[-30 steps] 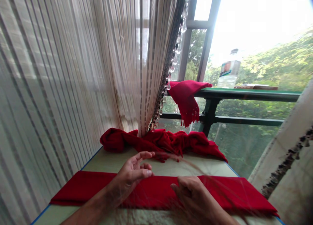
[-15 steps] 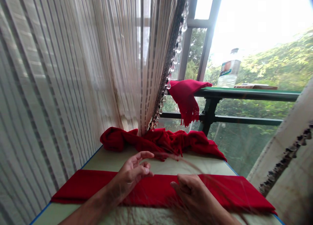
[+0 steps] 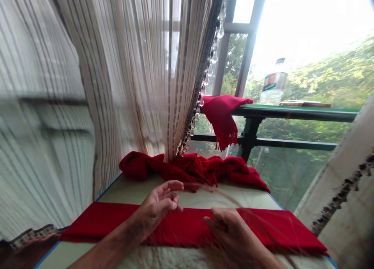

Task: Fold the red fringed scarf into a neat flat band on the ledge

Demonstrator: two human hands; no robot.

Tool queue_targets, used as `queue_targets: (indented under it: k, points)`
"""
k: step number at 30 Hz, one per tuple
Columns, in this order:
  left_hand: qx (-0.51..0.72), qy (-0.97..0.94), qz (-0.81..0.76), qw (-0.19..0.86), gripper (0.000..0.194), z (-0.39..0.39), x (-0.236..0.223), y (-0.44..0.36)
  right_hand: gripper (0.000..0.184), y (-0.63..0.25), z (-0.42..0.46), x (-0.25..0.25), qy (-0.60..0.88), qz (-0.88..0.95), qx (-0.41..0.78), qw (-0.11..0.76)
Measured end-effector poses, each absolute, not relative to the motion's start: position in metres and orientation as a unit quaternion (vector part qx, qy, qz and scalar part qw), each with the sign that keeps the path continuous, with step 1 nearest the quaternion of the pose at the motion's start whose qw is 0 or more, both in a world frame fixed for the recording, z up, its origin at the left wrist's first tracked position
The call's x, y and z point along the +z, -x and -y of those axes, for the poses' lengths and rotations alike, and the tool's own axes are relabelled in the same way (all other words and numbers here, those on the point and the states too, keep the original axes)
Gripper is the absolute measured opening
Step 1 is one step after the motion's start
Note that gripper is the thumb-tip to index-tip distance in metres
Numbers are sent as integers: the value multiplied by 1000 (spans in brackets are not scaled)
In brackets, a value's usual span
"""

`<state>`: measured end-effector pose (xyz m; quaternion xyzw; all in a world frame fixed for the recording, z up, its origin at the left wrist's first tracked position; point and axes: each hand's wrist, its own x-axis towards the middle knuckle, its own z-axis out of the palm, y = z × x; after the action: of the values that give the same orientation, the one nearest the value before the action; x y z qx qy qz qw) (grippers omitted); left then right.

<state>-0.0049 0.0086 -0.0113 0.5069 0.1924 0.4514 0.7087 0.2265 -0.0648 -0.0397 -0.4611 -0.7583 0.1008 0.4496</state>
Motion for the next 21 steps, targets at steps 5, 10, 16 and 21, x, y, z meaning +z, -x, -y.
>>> queue_targets:
  k: [5, 10, 16, 21]
  points:
    - [451, -510, -185, 709, 48, -15, -14, 6, 43, -230, 63, -41, 456, 768, 118, 434]
    - [442, -523, -208, 699, 53, -17, -18, 8, 43, -233, 61, -48, 456, 767, 127, 432]
    - [456, -521, -217, 688, 49, -12, -12, 6, 44, -232, 60, -52, 458, 764, 137, 433]
    - [448, -513, -217, 699, 49, -8, -6, 6, 44, -231, 62, -47, 459, 764, 138, 432]
